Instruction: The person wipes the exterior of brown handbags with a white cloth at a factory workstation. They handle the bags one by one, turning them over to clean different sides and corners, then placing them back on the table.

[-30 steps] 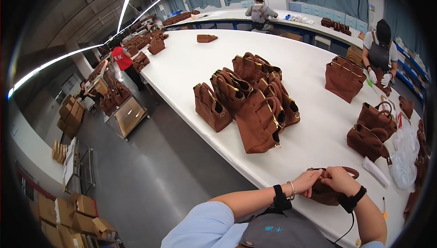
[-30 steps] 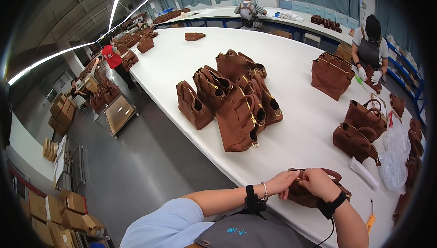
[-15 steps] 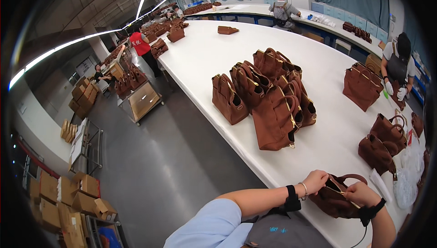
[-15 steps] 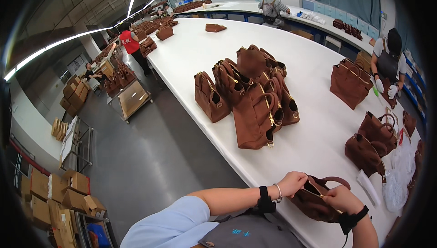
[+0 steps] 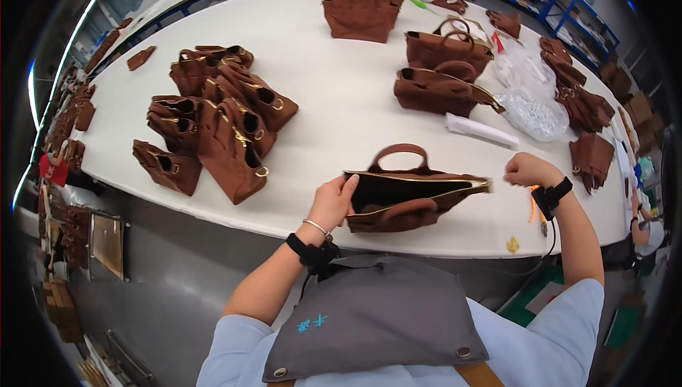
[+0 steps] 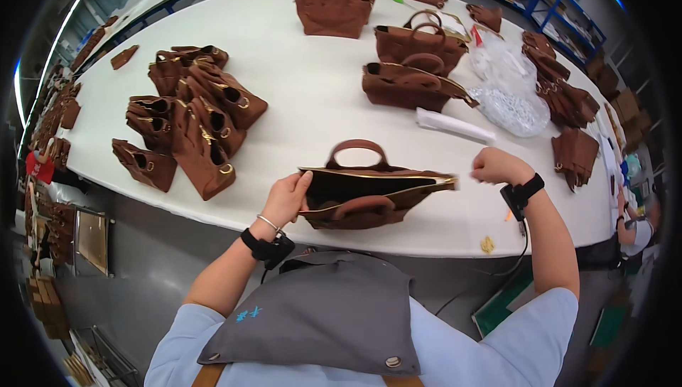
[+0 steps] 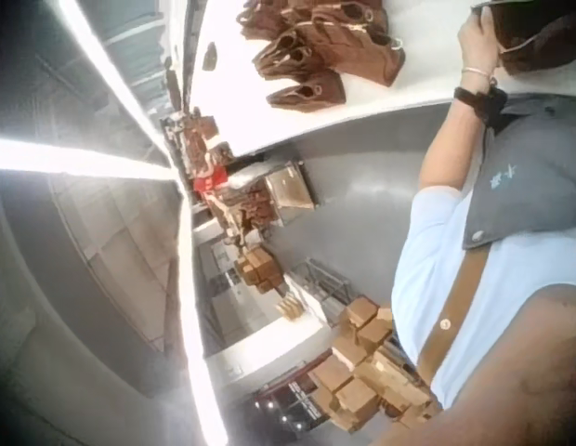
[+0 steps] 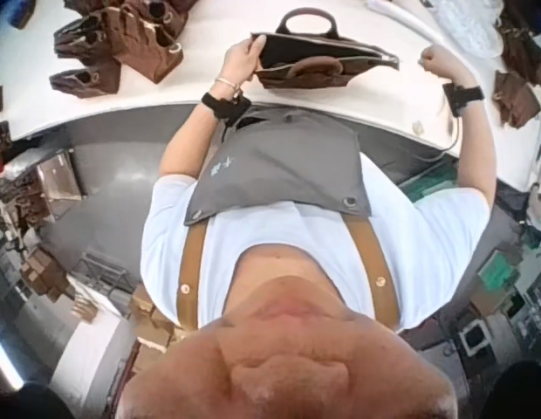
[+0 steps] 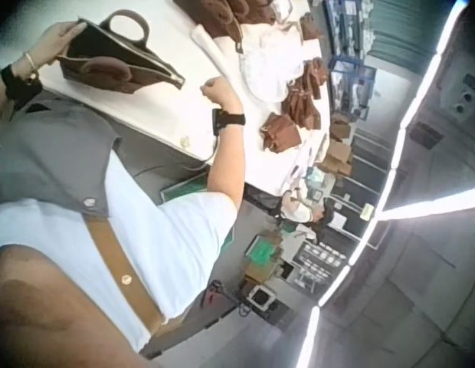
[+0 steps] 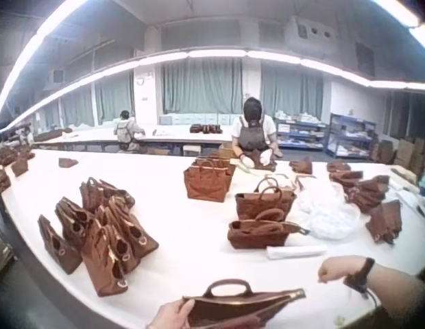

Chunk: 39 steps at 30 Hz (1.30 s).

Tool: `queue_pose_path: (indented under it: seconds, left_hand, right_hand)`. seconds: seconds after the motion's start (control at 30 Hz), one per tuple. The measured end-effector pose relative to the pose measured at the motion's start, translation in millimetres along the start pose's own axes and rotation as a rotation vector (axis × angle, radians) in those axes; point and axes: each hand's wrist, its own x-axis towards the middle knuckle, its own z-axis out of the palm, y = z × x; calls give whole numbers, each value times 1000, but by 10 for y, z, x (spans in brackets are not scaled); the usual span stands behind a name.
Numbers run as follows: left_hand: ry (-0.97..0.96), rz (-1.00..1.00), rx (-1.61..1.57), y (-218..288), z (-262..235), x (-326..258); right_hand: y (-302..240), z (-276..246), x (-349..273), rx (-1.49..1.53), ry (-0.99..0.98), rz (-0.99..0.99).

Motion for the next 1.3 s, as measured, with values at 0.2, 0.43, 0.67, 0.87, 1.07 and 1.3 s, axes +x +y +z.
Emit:
queue_pose_path:
  seconds: [0.2, 0.43, 0.67, 0.87, 1.07, 1.3]
  left_hand:
    - [44, -42, 8, 68, 20, -71]
    - [22, -123, -150, 63, -157, 24]
    - [517, 206, -318, -104, -1028, -353]
    - [741, 41, -313, -612, -1871, -533]
    - [797, 40, -291, -716, -2295, -194]
    - [708, 386, 71, -449, -2457, 532]
  right_hand:
    - [-409, 196, -47, 118, 379, -619]
    - [-1886, 579, 445, 38, 580, -979]
    - [-2336, -741, 1206, 245, 714, -1023]
    - [-2786, -1690, 1869, 216, 741, -1041]
    - [-3219, -2805, 2970, 158, 1072, -916]
    - [-3288, -2179, 4433, -156, 1194, -665]
